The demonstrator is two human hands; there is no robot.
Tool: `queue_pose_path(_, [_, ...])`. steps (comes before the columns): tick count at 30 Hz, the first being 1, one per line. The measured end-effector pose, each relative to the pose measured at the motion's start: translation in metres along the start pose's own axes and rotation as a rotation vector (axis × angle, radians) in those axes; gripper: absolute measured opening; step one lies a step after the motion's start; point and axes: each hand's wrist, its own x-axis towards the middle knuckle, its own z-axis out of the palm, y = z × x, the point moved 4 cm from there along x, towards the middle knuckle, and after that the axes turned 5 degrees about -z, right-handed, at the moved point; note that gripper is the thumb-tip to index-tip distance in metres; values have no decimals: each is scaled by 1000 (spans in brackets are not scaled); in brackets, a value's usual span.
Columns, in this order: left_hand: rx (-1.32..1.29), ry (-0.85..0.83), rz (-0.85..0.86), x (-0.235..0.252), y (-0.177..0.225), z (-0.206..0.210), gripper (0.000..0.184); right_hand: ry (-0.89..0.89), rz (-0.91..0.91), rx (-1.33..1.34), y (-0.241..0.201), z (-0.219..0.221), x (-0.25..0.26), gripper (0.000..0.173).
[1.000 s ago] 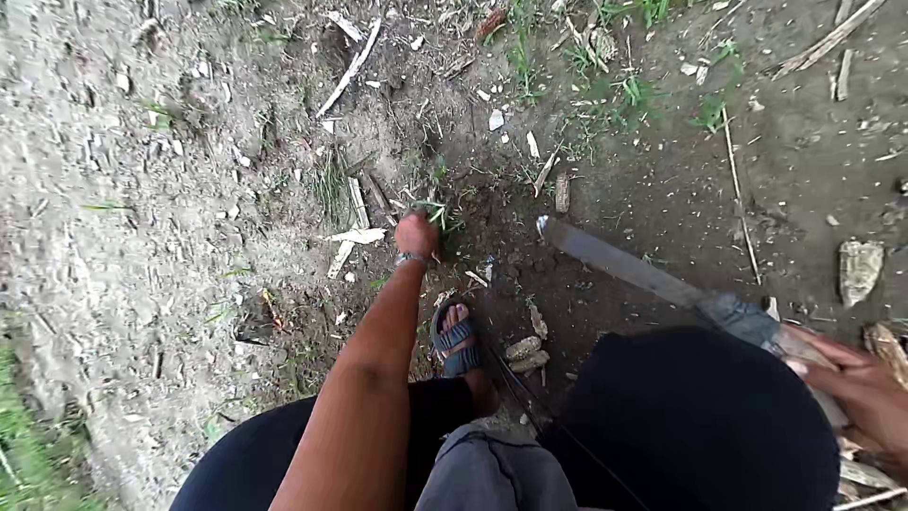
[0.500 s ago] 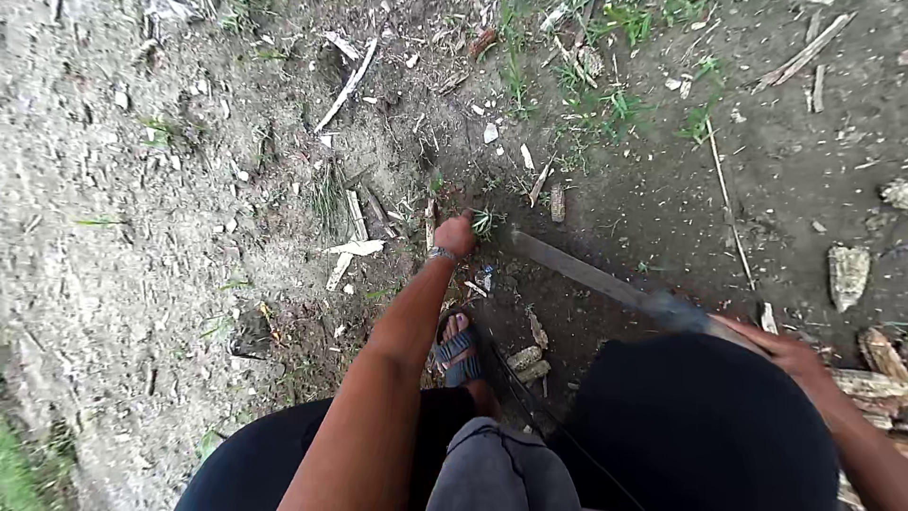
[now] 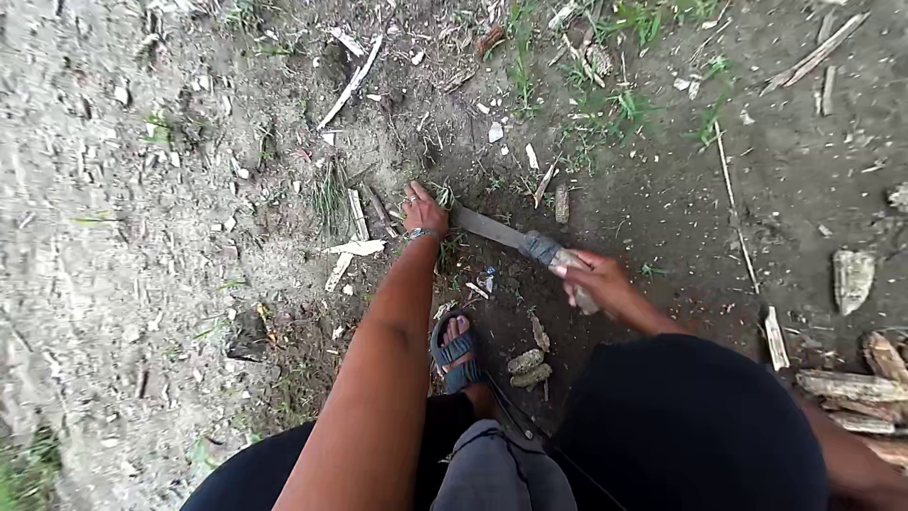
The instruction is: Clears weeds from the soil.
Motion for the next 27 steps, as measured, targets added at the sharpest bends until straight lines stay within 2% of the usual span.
queue_pose_path(2, [-69, 2, -52, 5, 2, -6, 93, 17, -75, -1, 6, 0, -1, 49])
queue_pose_path(5, [-130, -111, -148, 15, 5, -18, 68, 29, -53, 18, 13, -2, 3, 48])
queue_pose_path(8, [-183, -221, -135, 30, 0, -19, 58, 24, 30, 36, 13, -8, 7, 47])
queue_pose_path(10, [-271, -249, -99, 35, -8, -13, 55, 29, 15, -3, 7, -9, 7, 47])
queue_pose_path(12, [-267, -227, -56, 28, -17, -7, 46, 28, -135, -201, -6, -8, 3, 53])
queue_pose_path(13, [-248, -215, -40, 22, -22, -5, 43, 9, -262, -399, -19, -10, -2, 58])
queue_pose_path(15, [-222, -202, -13, 12, -34, -3, 45, -31, -620, -776, -46, -22, -17, 61])
queue_pose_path(16, [-201, -207, 0, 6, -45, -2, 46, -35, -755, -871, -57, -30, -28, 60])
queue_pose_path(17, [-172, -202, 4, 1, -58, -3, 47, -16, -801, -888, -63, -40, -42, 59])
queue_pose_path(18, [-149, -180, -4, 0, -71, -9, 48, 12, -748, -846, -64, -53, -57, 60])
queue_pose_path(20, [-169, -114, -100, 2, -99, -25, 51, 79, -487, -642, -53, -92, -97, 65])
queue_pose_path(22, [-205, -54, -183, 7, -119, -43, 55, 139, -304, -346, -39, -132, -136, 59])
queue_pose_path(24, [-220, -66, -88, 5, -109, -54, 47, 172, -182, -113, -27, -144, -157, 49])
queue_pose_path(26, [-296, -111, 82, -5, -75, -53, 40, 191, -65, -150, -24, -119, -149, 45])
queue_pose_path(27, [-309, -152, 130, -14, -53, -48, 43, 155, -20, -178, -22, -100, -130, 45])
